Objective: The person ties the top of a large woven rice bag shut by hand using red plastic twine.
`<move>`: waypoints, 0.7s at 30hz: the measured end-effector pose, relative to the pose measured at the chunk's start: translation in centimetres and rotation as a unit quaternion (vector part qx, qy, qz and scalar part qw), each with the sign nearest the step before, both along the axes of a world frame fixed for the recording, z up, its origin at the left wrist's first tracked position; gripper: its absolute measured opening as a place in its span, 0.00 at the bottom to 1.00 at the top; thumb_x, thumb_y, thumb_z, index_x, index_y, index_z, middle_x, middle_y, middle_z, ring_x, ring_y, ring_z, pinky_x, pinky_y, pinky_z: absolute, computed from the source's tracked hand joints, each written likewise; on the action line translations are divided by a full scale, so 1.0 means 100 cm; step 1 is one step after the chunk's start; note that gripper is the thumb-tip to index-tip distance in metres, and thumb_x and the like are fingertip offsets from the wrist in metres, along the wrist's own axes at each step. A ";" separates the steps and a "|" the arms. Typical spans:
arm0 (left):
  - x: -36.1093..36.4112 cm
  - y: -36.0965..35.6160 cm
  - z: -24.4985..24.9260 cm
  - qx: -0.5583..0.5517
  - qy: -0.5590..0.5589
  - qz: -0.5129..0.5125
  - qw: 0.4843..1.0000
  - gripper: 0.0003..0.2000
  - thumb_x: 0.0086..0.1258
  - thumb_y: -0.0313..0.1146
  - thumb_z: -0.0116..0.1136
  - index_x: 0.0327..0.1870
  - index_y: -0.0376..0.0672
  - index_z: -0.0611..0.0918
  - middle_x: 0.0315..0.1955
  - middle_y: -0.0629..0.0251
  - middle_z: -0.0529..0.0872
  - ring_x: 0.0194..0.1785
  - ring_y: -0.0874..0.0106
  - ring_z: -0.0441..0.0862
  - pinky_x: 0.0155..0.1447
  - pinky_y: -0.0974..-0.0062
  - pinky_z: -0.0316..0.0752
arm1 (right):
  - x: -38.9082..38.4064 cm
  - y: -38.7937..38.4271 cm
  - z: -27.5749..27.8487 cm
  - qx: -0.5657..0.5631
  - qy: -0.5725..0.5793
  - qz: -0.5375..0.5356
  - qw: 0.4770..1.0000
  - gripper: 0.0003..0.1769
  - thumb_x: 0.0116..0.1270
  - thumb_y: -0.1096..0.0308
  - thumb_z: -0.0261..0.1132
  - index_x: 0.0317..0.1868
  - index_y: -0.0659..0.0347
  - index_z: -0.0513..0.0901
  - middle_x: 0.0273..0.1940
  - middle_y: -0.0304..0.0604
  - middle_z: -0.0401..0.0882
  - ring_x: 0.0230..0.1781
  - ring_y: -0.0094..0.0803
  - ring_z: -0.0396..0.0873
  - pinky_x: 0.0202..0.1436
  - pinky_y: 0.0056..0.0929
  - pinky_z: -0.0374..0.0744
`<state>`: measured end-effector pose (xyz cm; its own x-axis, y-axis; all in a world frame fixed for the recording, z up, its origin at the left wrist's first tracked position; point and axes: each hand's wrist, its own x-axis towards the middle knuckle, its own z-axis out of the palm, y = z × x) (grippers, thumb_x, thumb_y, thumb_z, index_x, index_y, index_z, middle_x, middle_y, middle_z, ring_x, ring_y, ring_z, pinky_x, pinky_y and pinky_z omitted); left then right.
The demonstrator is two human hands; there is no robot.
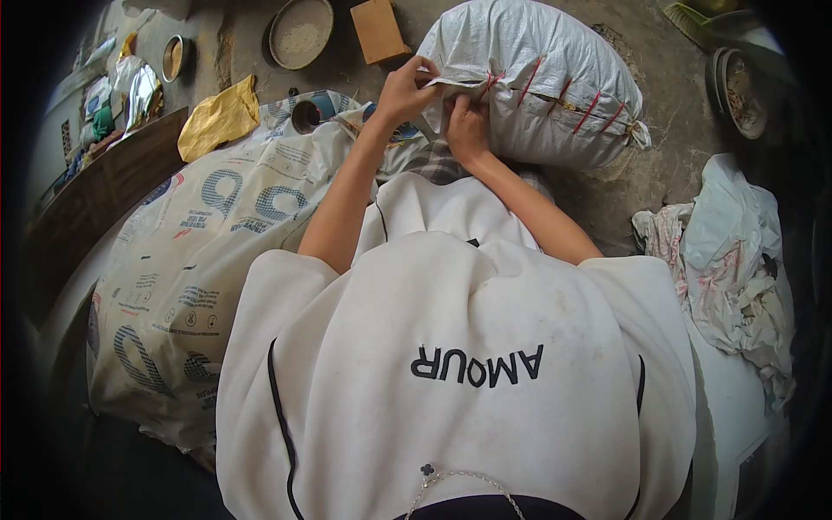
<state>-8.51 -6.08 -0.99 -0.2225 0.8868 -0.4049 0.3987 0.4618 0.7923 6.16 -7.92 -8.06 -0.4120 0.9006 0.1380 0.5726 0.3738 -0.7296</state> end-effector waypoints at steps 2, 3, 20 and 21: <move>0.002 0.003 0.002 -0.004 -0.017 0.015 1.000 0.11 0.61 0.29 0.62 0.43 0.35 0.81 0.32 0.60 0.87 0.36 0.73 0.84 0.42 0.77 0.76 | -0.002 0.002 0.004 0.012 -0.012 -0.009 1.000 0.07 0.67 0.68 0.55 0.37 0.64 0.68 0.25 0.55 0.78 0.27 0.49 0.78 0.42 0.46 0.69; 0.001 0.006 -0.002 0.017 -0.055 0.027 0.998 0.12 0.63 0.32 0.62 0.44 0.35 0.82 0.32 0.62 0.87 0.36 0.77 0.82 0.41 0.80 0.75 | -0.002 0.001 0.005 0.024 -0.023 -0.018 0.999 0.07 0.67 0.68 0.55 0.37 0.64 0.69 0.24 0.55 0.78 0.27 0.50 0.78 0.41 0.46 0.70; -0.007 0.034 -0.007 -0.048 -0.190 0.049 0.979 0.08 0.65 0.34 0.63 0.36 0.40 0.78 0.25 0.75 0.78 0.29 0.85 0.71 0.33 0.86 0.66 | 0.018 0.004 0.019 -0.125 0.044 0.043 0.990 0.14 0.64 0.70 0.59 0.47 0.69 0.70 0.41 0.65 0.77 0.42 0.63 0.75 0.45 0.50 0.74; -0.014 0.032 -0.018 -0.013 -0.216 0.093 0.972 0.08 0.66 0.33 0.62 0.37 0.41 0.78 0.26 0.74 0.79 0.30 0.84 0.72 0.34 0.86 0.66 | 0.020 0.004 0.025 -0.109 0.034 0.051 0.992 0.17 0.63 0.70 0.60 0.50 0.70 0.70 0.44 0.64 0.77 0.44 0.62 0.75 0.48 0.48 0.74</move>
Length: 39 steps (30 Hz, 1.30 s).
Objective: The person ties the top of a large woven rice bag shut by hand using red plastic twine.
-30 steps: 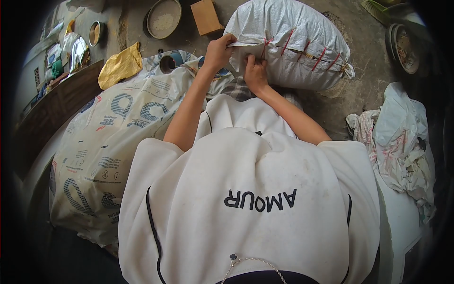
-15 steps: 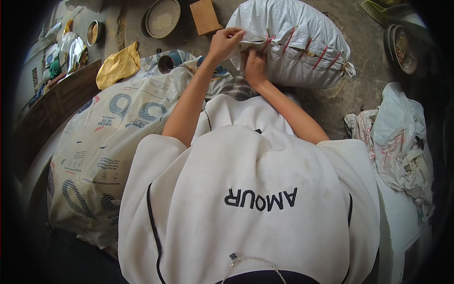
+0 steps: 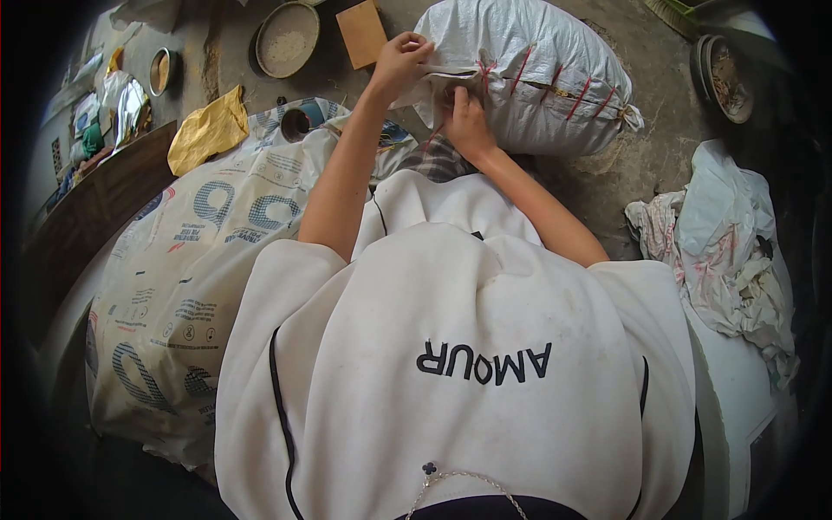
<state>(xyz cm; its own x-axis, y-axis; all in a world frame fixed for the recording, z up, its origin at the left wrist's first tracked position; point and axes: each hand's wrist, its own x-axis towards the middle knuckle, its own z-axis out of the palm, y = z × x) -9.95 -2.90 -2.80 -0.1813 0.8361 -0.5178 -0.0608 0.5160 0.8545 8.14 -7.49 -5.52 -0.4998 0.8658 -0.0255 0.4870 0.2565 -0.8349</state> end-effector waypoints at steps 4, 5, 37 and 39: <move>-0.010 0.000 -0.001 0.071 -0.005 0.089 0.993 0.05 0.67 0.31 0.59 0.37 0.40 0.77 0.30 0.68 0.84 0.31 0.81 0.76 0.36 0.85 0.70 | 0.017 -0.002 0.039 0.101 0.005 0.070 0.992 0.24 0.62 0.69 0.61 0.57 0.69 0.69 0.49 0.63 0.76 0.49 0.61 0.75 0.55 0.43 0.74; -0.010 0.003 0.002 0.074 -0.007 0.093 0.993 0.05 0.67 0.31 0.59 0.37 0.40 0.77 0.30 0.68 0.84 0.31 0.81 0.76 0.36 0.85 0.70 | 0.023 0.000 0.052 0.162 -0.052 0.109 0.979 0.24 0.62 0.69 0.61 0.59 0.67 0.70 0.50 0.60 0.76 0.51 0.57 0.75 0.57 0.40 0.73; 0.028 -0.049 -0.003 0.133 0.289 -0.031 0.948 0.21 0.58 0.39 0.64 0.54 0.49 0.81 0.32 0.50 0.83 0.32 0.63 0.82 0.40 0.69 0.74 | -0.075 0.140 -0.004 -0.231 0.118 0.019 0.965 0.12 0.69 0.67 0.55 0.34 0.67 0.80 0.27 0.41 0.82 0.27 0.24 0.79 0.32 0.24 0.76; 0.028 -0.048 -0.005 0.152 0.299 -0.016 0.942 0.19 0.56 0.36 0.64 0.52 0.50 0.82 0.32 0.49 0.83 0.32 0.60 0.82 0.40 0.68 0.75 | -0.080 0.143 -0.009 -0.224 0.121 0.012 0.967 0.13 0.69 0.66 0.55 0.33 0.67 0.80 0.27 0.41 0.82 0.26 0.23 0.78 0.31 0.24 0.76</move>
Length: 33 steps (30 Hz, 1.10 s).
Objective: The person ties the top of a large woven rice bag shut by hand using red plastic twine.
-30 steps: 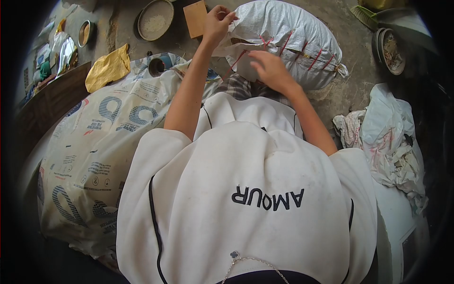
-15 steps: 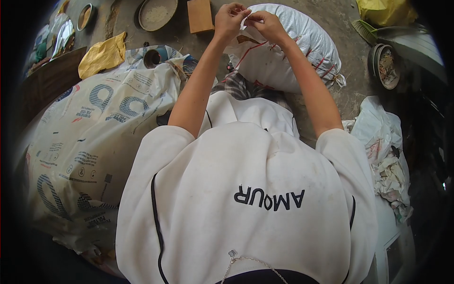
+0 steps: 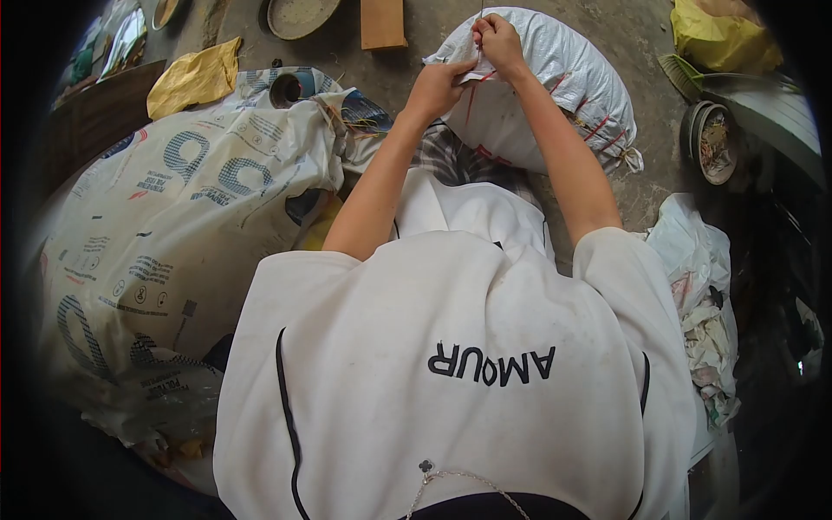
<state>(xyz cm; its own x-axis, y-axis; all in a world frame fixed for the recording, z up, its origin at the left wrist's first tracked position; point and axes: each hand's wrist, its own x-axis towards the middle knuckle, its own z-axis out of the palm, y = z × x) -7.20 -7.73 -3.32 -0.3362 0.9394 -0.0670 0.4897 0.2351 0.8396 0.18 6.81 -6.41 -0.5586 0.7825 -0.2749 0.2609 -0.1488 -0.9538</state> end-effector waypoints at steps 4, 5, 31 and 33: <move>0.004 0.001 0.007 -0.067 0.067 0.000 0.996 0.18 0.52 0.25 0.59 0.47 0.50 0.85 0.35 0.48 0.82 0.37 0.56 0.83 0.43 0.70 0.76 | -0.018 0.032 -0.006 -0.021 0.041 -0.016 0.999 0.13 0.71 0.66 0.54 0.34 0.66 0.79 0.24 0.37 0.78 0.22 0.23 0.76 0.30 0.24 0.78; 0.009 -0.004 0.009 -0.057 0.069 0.020 0.996 0.18 0.51 0.22 0.57 0.45 0.49 0.86 0.33 0.48 0.82 0.35 0.54 0.82 0.42 0.69 0.76 | -0.021 0.037 -0.011 -0.060 0.060 -0.009 0.996 0.12 0.71 0.66 0.54 0.35 0.66 0.78 0.23 0.36 0.76 0.21 0.23 0.76 0.29 0.24 0.79; 0.024 0.017 0.008 -0.023 0.018 0.102 0.994 0.12 0.57 0.36 0.65 0.42 0.49 0.87 0.27 0.64 0.87 0.34 0.73 0.83 0.48 0.75 0.72 | -0.016 0.043 0.039 -0.328 0.382 -0.085 0.860 0.11 0.74 0.61 0.52 0.33 0.55 0.74 0.20 0.31 0.62 0.16 0.20 0.56 0.20 0.19 0.58; 0.024 0.023 -0.003 -0.011 -0.067 0.144 0.987 0.10 0.56 0.39 0.67 0.38 0.51 0.88 0.26 0.65 0.87 0.37 0.73 0.84 0.45 0.74 0.74 | -0.010 0.048 0.043 -0.344 0.405 -0.026 0.847 0.11 0.73 0.61 0.53 0.33 0.55 0.75 0.20 0.32 0.62 0.17 0.20 0.57 0.21 0.20 0.59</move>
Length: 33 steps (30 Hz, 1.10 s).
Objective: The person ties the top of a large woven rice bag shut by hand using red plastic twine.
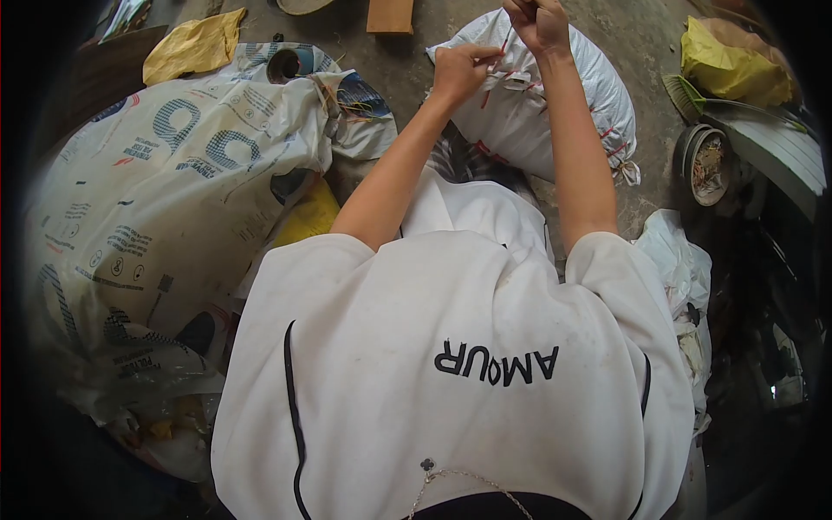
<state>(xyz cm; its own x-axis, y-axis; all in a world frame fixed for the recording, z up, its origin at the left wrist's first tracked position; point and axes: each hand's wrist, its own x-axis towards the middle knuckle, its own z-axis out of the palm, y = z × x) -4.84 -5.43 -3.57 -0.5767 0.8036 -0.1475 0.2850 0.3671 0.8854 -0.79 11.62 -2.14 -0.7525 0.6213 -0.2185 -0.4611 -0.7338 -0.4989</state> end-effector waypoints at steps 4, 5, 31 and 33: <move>-0.006 0.003 -0.002 0.108 0.059 -0.003 0.992 0.09 0.58 0.33 0.67 0.39 0.45 0.87 0.26 0.63 0.87 0.29 0.79 0.82 0.36 0.83 0.75 | 0.007 0.005 0.003 0.012 -0.001 -0.013 1.000 0.10 0.72 0.62 0.55 0.34 0.55 0.77 0.22 0.33 0.69 0.19 0.21 0.63 0.24 0.20 0.66; -0.007 0.003 -0.003 0.047 -0.003 0.001 0.999 0.09 0.59 0.33 0.67 0.39 0.44 0.87 0.27 0.64 0.87 0.28 0.80 0.81 0.36 0.83 0.74 | 0.009 0.004 0.003 0.003 -0.035 -0.022 0.999 0.09 0.72 0.62 0.56 0.35 0.55 0.78 0.24 0.35 0.72 0.21 0.22 0.67 0.27 0.21 0.69; -0.050 0.023 0.050 -0.022 0.086 -0.128 0.988 0.11 0.69 0.37 0.56 0.36 0.38 0.82 0.25 0.64 0.83 0.30 0.78 0.78 0.36 0.79 0.71 | 0.052 -0.037 -0.006 0.195 -0.175 0.264 0.928 0.18 0.73 0.58 0.54 0.42 0.65 0.83 0.37 0.37 0.82 0.39 0.23 0.78 0.50 0.22 0.73; -0.058 0.027 0.069 -0.046 0.144 -0.142 0.978 0.11 0.68 0.38 0.57 0.37 0.39 0.83 0.24 0.62 0.83 0.29 0.78 0.79 0.35 0.79 0.71 | 0.055 -0.035 -0.004 0.240 -0.189 0.296 0.905 0.18 0.73 0.58 0.54 0.44 0.65 0.82 0.38 0.36 0.81 0.40 0.22 0.76 0.50 0.20 0.72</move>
<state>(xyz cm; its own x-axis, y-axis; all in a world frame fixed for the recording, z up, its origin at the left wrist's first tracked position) -10.68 -2.74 3.30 -0.3614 0.9279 -0.0914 0.6200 0.3124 0.7198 4.72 8.09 -2.56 -0.9128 0.2250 -0.3409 0.2116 -0.4534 -0.8658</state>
